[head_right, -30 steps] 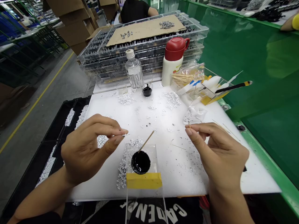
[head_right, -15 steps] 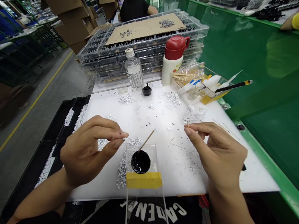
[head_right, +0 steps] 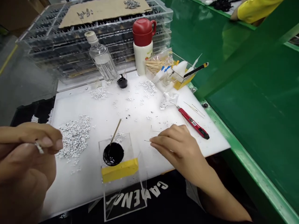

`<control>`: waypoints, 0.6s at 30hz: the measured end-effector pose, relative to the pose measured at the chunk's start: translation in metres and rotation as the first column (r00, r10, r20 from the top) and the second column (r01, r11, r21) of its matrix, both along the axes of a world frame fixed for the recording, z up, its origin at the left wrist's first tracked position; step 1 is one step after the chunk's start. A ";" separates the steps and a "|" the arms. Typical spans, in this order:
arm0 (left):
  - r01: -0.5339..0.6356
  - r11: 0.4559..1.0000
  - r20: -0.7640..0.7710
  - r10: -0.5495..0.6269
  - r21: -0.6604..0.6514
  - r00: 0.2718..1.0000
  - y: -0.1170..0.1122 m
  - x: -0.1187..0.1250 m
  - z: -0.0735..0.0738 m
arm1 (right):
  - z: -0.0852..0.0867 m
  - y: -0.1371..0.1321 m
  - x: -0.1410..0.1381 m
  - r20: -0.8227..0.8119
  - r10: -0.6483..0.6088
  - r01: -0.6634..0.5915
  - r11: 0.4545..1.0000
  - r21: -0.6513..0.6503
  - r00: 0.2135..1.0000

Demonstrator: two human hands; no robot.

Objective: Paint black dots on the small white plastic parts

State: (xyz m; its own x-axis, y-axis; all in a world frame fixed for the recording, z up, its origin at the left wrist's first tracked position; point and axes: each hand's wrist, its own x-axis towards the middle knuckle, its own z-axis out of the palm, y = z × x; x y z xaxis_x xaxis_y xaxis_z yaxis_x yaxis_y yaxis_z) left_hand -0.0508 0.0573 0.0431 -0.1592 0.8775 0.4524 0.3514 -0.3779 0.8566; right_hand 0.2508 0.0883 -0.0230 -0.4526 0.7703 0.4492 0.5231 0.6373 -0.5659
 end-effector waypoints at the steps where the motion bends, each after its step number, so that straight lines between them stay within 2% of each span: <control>1: -0.015 0.999 0.020 0.016 -0.047 1.000 -0.004 0.002 -0.001 | -0.004 -0.002 0.001 0.058 0.016 -0.015 1.000 -0.018 0.998; 4: -0.054 0.982 0.001 0.055 -0.181 0.998 -0.015 0.009 -0.007 | -0.021 -0.005 0.000 0.162 -0.001 0.007 0.999 -0.035 0.987; 6: -0.061 0.974 -0.036 0.055 -0.218 0.998 -0.020 0.012 -0.011 | -0.028 -0.005 0.000 0.183 -0.019 0.025 0.999 -0.033 0.983; 9: -0.016 0.988 -0.040 0.010 -0.152 0.999 -0.020 0.012 -0.017 | -0.024 -0.005 0.001 0.140 -0.063 0.063 0.998 0.005 0.988; 13: 0.086 0.996 -0.034 -0.086 -0.010 0.996 -0.015 0.010 -0.027 | -0.013 0.001 0.000 0.028 -0.245 0.240 0.963 0.123 0.969; 15: 0.123 0.992 -0.079 -0.121 0.030 0.990 -0.013 0.009 -0.032 | -0.014 0.008 -0.004 0.042 -0.293 0.284 0.949 0.139 0.955; 18: 0.168 0.982 -0.132 -0.157 0.083 0.979 -0.011 0.006 -0.037 | -0.026 0.021 -0.009 0.091 -0.279 0.271 0.958 0.096 0.956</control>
